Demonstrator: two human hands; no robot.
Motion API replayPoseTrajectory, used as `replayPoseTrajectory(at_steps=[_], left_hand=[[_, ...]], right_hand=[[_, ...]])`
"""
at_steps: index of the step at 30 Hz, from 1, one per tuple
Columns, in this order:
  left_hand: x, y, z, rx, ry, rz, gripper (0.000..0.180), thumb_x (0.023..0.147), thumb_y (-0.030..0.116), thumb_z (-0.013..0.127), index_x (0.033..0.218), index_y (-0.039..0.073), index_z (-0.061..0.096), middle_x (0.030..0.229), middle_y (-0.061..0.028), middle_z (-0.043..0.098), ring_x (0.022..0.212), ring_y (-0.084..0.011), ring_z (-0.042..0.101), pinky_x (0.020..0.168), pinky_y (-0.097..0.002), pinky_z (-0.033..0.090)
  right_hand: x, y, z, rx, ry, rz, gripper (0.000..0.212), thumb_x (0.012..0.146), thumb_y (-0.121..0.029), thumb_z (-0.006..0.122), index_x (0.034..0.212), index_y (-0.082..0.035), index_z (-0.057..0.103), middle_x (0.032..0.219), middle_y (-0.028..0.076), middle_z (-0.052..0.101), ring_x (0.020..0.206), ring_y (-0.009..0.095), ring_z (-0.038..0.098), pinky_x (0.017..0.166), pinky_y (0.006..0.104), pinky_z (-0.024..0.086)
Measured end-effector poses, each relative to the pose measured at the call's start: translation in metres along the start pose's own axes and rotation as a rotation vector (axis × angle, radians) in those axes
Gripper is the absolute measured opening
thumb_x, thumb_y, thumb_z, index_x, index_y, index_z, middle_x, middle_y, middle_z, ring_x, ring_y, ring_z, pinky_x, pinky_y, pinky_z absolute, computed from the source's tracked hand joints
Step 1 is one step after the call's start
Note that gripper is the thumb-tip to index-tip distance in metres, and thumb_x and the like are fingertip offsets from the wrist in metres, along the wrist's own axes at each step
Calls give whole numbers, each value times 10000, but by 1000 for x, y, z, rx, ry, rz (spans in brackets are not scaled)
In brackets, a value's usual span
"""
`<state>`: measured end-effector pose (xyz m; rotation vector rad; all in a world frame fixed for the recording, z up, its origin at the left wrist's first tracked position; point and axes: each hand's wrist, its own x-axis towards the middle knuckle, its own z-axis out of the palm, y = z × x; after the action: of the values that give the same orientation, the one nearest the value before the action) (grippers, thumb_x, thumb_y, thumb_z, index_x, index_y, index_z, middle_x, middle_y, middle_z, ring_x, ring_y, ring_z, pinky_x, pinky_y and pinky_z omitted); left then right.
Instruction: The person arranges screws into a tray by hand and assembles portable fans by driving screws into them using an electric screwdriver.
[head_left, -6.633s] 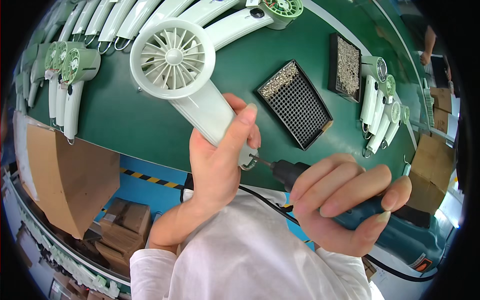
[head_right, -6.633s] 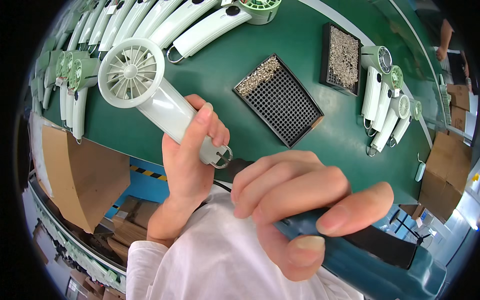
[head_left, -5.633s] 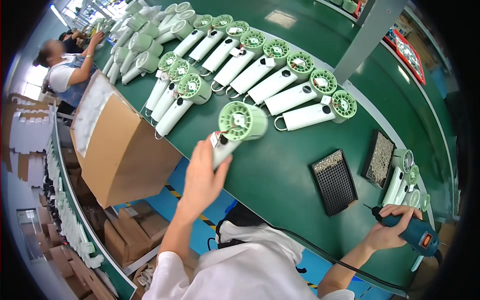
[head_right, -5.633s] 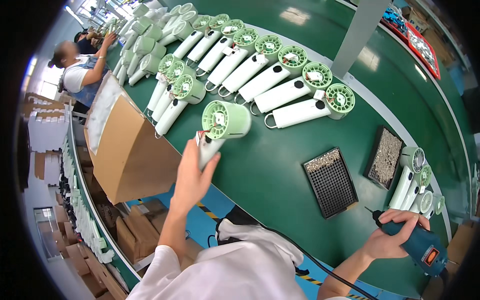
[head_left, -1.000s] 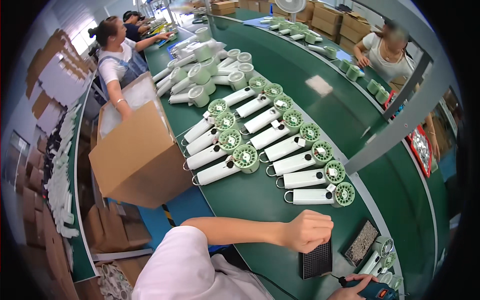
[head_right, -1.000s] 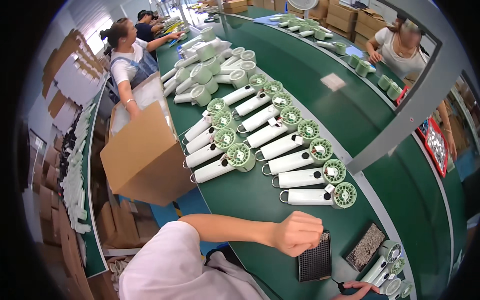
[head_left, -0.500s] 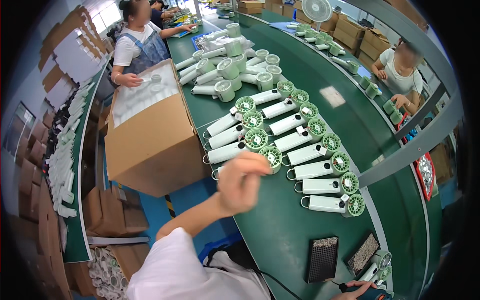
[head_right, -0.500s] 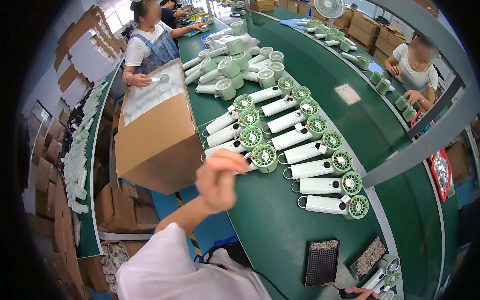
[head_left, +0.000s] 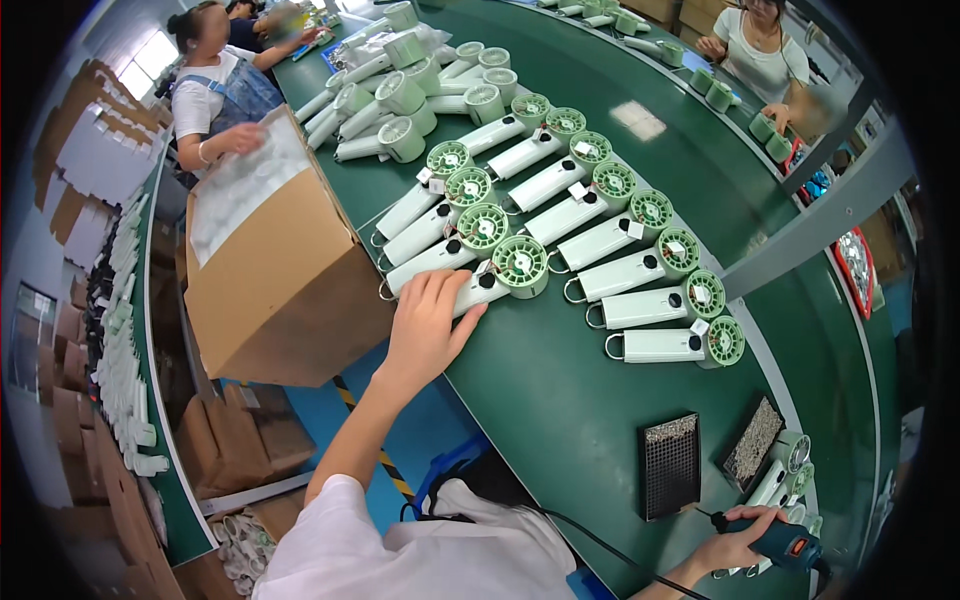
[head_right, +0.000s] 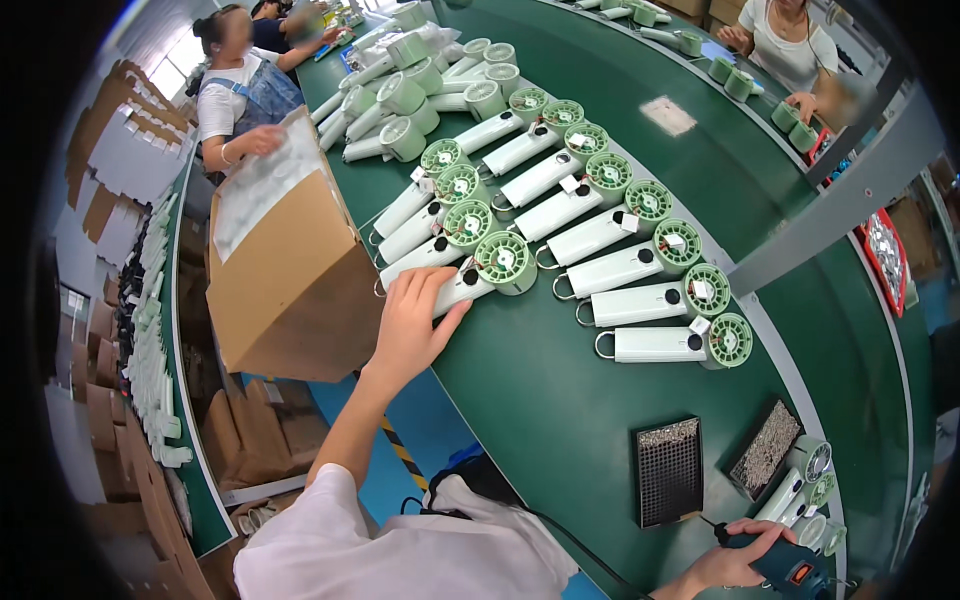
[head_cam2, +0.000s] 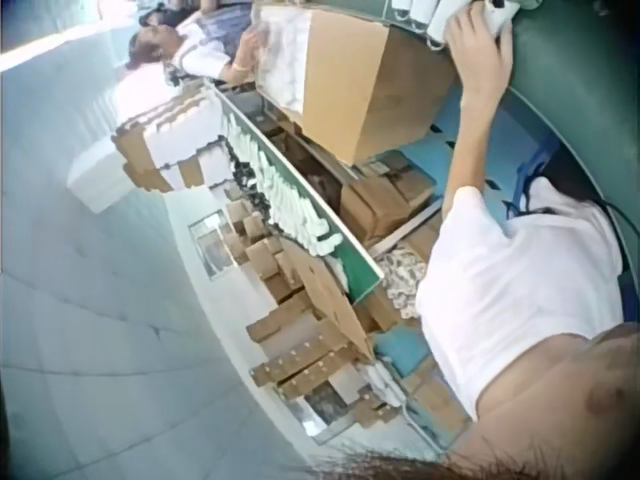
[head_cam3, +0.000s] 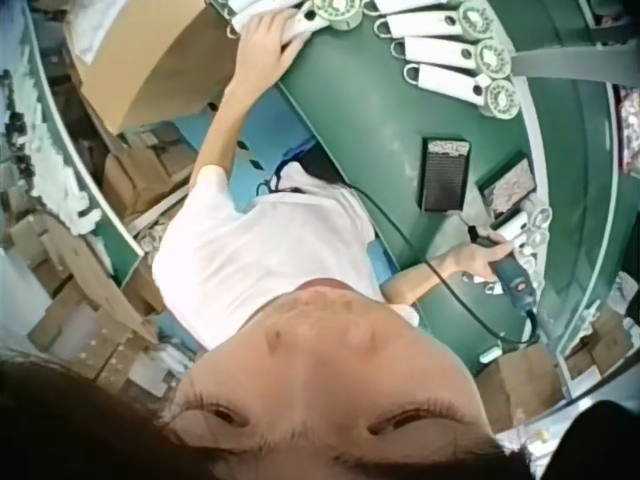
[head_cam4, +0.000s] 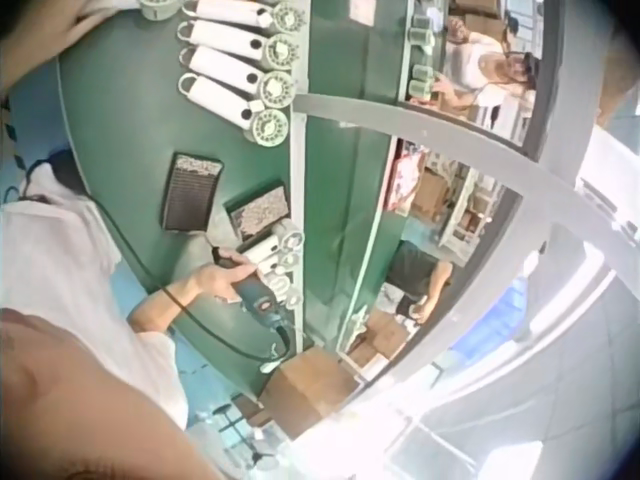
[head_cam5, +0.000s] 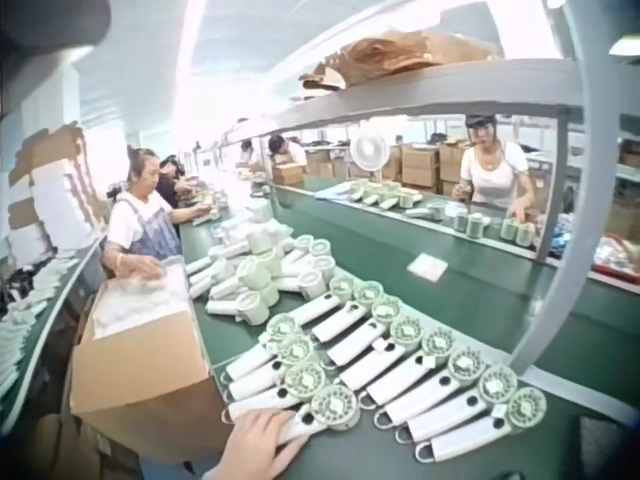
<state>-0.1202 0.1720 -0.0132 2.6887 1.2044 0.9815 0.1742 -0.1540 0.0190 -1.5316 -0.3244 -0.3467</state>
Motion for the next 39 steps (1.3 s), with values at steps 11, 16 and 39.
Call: replayPoseTrajectory(at_steps=[11, 16, 39], left_hand=[[-2, 2, -3, -13, 9, -11, 367, 817, 216, 737, 1094, 11, 607, 1071, -123, 606, 976, -302, 565, 843, -398, 455], [-8, -17, -12, -25, 107, -32, 298, 824, 183, 722, 1050, 15, 623, 1028, -129, 609, 953, -308, 570, 841, -397, 455], [86, -227, -1, 121, 204, -20, 288, 828, 124, 672, 1076, 8, 584, 1026, -180, 600, 1007, -360, 559, 894, -436, 447]], right_hand=[[-6, -5, 6, -16, 19, -28, 270, 951, -109, 569, 1131, 72, 482, 647, 47, 471, 511, 120, 452, 545, 246, 402], [-9, -28, 20, 8, 54, -87, 260, 936, -149, 631, 806, 45, 517, 621, 116, 544, 477, 200, 496, 456, 326, 449], [-7, -18, 17, 17, -8, -139, 233, 935, -126, 629, 854, 41, 488, 585, 114, 535, 430, 190, 486, 404, 303, 438]])
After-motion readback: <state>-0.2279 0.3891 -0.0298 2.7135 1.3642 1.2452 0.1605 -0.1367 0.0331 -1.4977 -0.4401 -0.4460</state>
